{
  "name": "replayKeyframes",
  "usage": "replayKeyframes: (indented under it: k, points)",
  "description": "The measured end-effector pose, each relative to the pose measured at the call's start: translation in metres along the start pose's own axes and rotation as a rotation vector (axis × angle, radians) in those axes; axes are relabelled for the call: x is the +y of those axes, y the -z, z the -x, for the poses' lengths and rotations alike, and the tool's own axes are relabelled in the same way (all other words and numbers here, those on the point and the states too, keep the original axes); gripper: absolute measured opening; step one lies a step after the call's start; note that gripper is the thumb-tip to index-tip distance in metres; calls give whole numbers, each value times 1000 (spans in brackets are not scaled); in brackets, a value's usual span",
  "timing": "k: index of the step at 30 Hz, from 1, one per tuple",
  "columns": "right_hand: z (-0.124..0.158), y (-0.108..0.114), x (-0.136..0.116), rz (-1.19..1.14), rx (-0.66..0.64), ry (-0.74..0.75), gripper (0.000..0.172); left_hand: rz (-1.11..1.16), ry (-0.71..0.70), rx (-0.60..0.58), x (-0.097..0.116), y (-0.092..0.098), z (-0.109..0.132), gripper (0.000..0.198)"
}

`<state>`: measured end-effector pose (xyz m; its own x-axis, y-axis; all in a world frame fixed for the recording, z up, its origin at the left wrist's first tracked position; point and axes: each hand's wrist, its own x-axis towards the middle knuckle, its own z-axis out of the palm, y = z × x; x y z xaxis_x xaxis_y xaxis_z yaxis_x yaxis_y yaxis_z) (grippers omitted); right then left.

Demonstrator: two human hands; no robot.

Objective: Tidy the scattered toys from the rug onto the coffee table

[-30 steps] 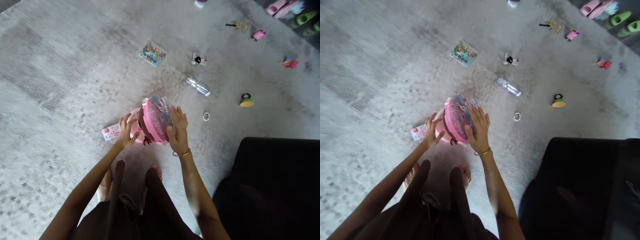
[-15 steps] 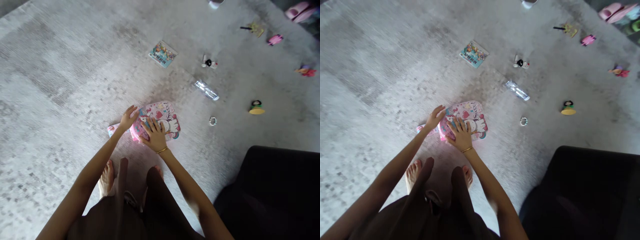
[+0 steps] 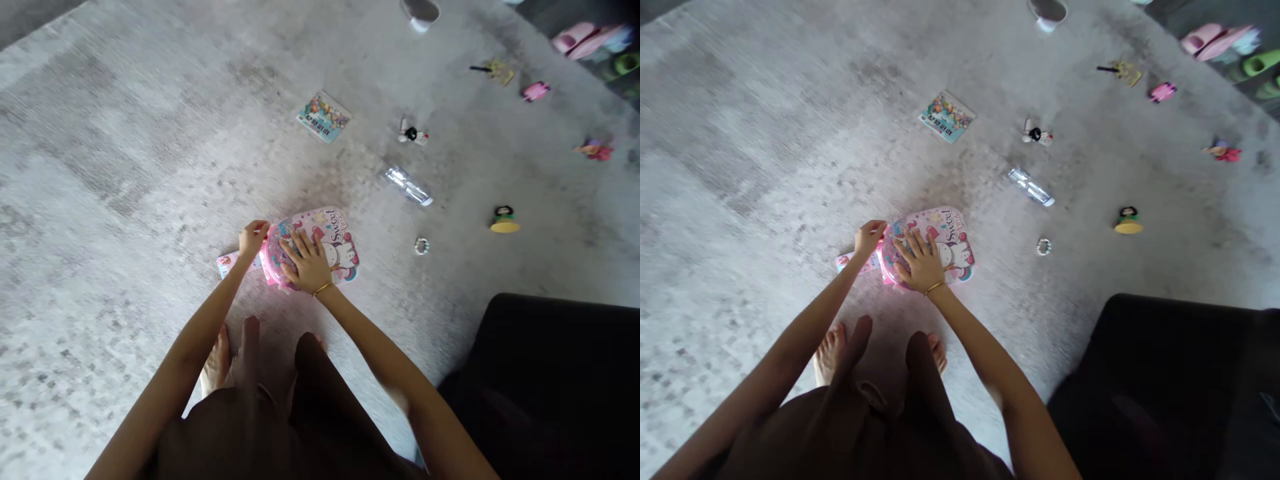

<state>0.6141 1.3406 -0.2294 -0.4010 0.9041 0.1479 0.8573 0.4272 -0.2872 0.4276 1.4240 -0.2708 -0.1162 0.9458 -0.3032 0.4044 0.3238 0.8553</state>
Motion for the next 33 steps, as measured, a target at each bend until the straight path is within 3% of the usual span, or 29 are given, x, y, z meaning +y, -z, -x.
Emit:
replayKeyframes:
  k: [2,4,7,11,16,21,26,28,31,33]
  points:
    - [-1,0,0,0,-24,0,57,-18,12,11,3,1,1,26]
    - [-1,0,0,2,-34,-7,58,-49,53,-17,7,2,1,38]
    - [-2,0,0,0,-31,-10,57,28,92,-154,12,4,-2,50]
    - [-5,2,0,-27,-43,-26,56,225,137,-308,15,7,-9,44]
    - [-13,6,6,-74,-61,-32,51,209,178,-235,19,7,-11,37]
    - [-19,1,10,-41,-29,-2,57,139,185,-206,23,6,-14,30]
    - [-19,-1,10,-66,-8,15,57,60,145,-239,6,14,-4,40]
    - [-15,-3,11,-45,69,-105,63,-17,112,-218,-8,19,10,46]
    - [-6,-8,17,-9,232,-514,74,-57,81,-239,-24,22,30,39]
    - [1,-10,28,-43,240,-724,77,-44,72,-319,-26,21,39,39]
